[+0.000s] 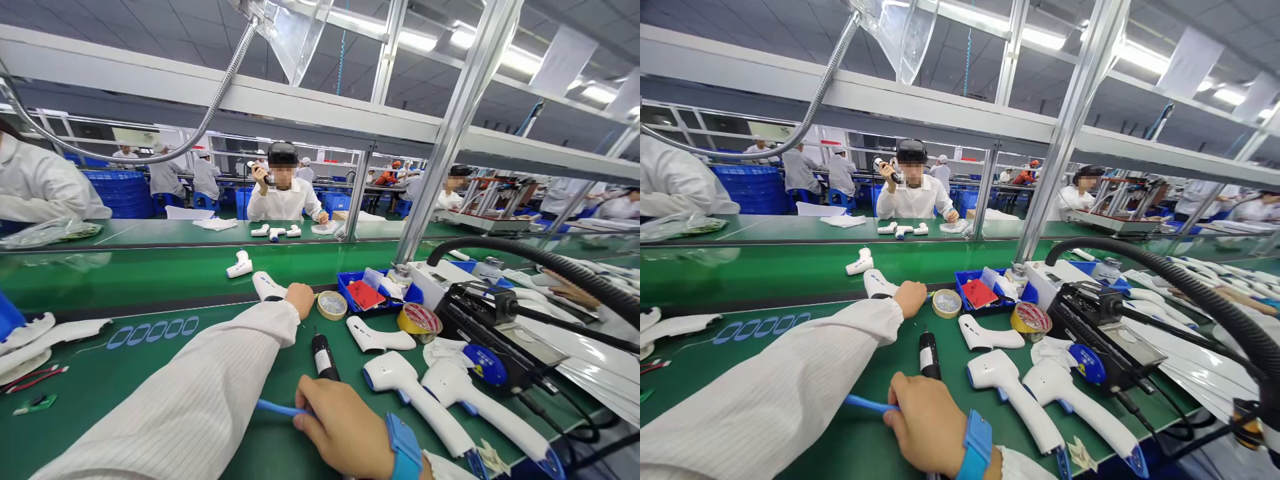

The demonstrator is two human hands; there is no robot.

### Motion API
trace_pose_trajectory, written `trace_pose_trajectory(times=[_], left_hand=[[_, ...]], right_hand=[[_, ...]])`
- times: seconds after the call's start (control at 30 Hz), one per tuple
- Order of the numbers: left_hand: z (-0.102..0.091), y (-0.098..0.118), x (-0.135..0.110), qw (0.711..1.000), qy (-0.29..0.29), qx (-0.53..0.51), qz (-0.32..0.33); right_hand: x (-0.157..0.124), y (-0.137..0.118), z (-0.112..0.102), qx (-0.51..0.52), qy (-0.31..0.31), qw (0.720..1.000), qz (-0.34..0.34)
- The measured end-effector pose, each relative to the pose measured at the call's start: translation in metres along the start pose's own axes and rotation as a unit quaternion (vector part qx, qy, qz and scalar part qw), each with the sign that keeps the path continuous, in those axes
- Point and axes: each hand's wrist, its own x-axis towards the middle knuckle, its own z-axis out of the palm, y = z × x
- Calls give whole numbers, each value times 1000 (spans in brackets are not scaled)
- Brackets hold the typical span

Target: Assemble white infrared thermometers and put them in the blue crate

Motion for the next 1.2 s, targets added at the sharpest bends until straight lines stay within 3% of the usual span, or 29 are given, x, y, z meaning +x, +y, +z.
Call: trace_pose_trajectory(times=[0.17,0.3,0.4,0.57,0.67,0.83,1.03,1.2], left_hand=[[-7,-23,-29,1000,15,-4,-10],[-9,-50,-91,997,64,-25,-20],[8,-55,-149,996,72,-50,-6],[59,-40,-214,985,114,-39,124],[73,-35,-227,978,155,-92,109],[72,-40,-235,954,202,-205,83],[66,-41,-238,954,138,-257,73],[67,-44,-229,973,65,-219,43]], right_hand=[[-1,4,-1,41,-3,999,-1],[-7,11,-13,152,-10,988,14],[-11,15,-21,220,2,975,29],[-4,7,-13,238,2,971,30],[2,-3,-4,200,-13,979,30],[3,-14,0,176,-29,984,29],[9,-20,-4,152,-50,987,-9],[2,-15,-12,152,-18,988,33]])
